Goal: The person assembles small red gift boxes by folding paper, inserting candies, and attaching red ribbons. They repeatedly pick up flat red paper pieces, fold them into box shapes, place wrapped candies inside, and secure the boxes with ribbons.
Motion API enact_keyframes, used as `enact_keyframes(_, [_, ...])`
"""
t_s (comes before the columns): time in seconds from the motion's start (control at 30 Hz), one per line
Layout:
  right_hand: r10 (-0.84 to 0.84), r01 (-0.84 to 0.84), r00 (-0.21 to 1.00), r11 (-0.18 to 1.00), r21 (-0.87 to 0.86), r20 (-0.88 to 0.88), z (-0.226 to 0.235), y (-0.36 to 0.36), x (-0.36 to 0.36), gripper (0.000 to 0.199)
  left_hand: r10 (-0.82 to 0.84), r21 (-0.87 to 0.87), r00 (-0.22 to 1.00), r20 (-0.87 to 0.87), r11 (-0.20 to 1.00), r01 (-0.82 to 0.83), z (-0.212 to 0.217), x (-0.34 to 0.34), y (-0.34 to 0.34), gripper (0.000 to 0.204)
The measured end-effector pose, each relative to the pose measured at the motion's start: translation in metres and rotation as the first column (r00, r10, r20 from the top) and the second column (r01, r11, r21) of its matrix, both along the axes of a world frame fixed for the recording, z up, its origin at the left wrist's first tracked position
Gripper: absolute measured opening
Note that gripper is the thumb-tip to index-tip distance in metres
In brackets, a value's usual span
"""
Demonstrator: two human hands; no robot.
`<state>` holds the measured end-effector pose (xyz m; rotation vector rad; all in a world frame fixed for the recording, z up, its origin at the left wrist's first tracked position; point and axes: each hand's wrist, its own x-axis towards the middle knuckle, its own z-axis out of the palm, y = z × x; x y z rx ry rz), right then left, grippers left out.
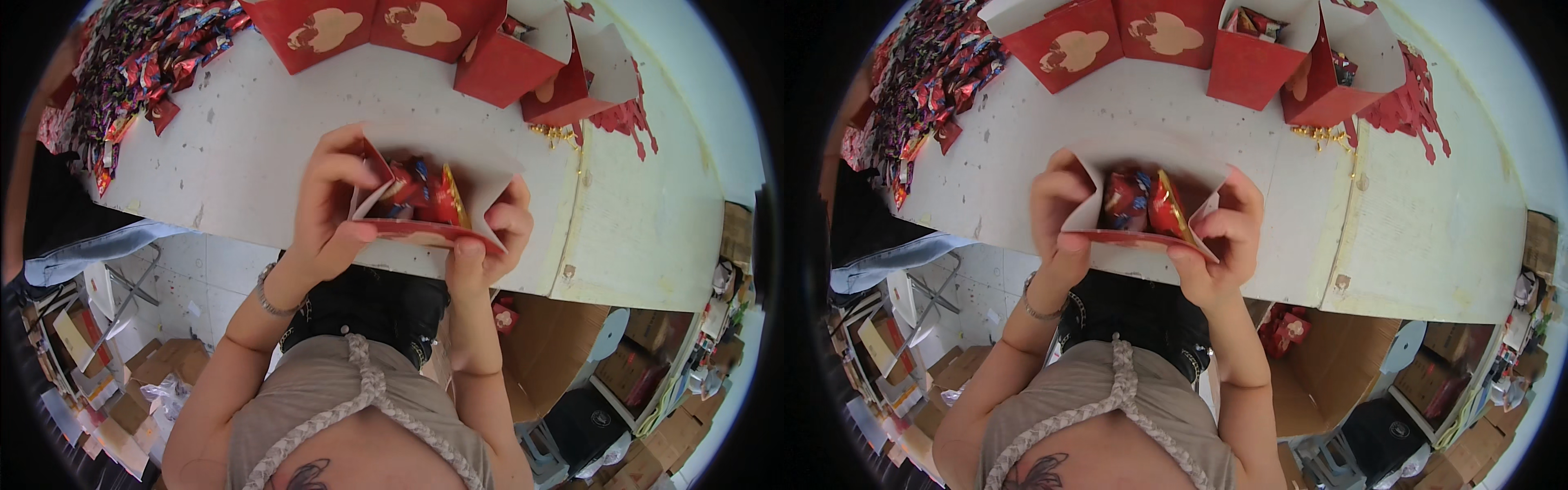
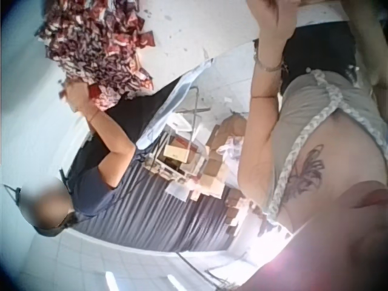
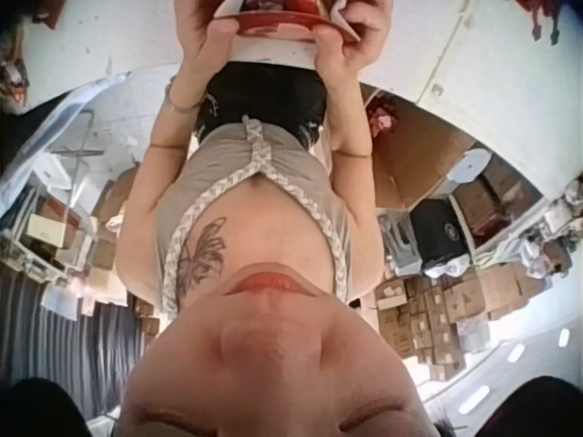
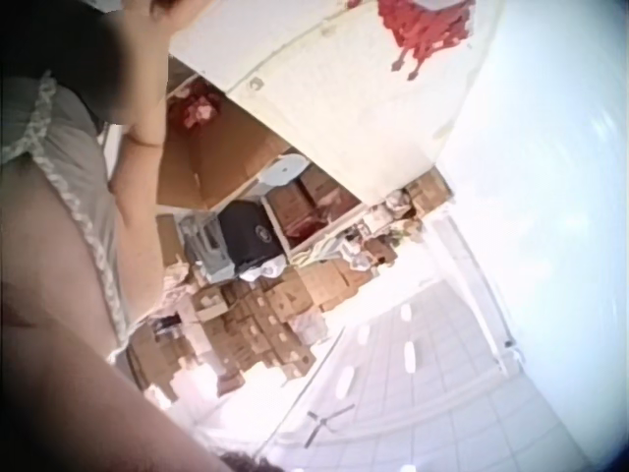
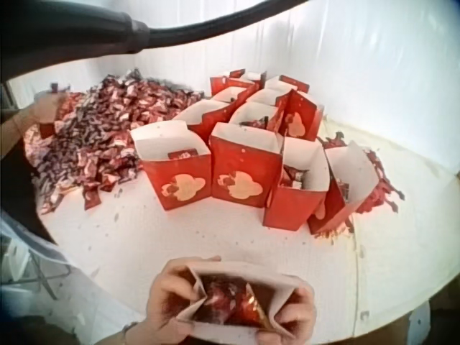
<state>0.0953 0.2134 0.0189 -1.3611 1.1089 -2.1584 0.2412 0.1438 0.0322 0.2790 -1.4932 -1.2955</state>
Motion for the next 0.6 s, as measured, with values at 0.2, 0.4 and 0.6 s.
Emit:
enact_keyframes(0.2, [-0.088,0.094,0.991,0.994,0.059,-0.097,0.008,0.001,-0.003,0.021,0.229,-0.038,0.947,0.225,0.973,-0.226,0.009,-0.001,0.004,0.010])
enact_keyframes(0.4, [-0.180,0.182,0.983,0.973,0.141,-0.026,0.021,-0.010,0.000,0.017,0.435,-0.114,0.860,0.266,0.900,-0.420,0.013,-0.014,-0.010,0.012])
enact_keyframes(0.6, [-0.227,0.226,0.974,0.949,0.221,-0.020,0.022,-0.016,0.004,0.019,0.391,0.037,0.882,0.264,0.910,-0.414,0.023,-0.025,-0.017,0.016])
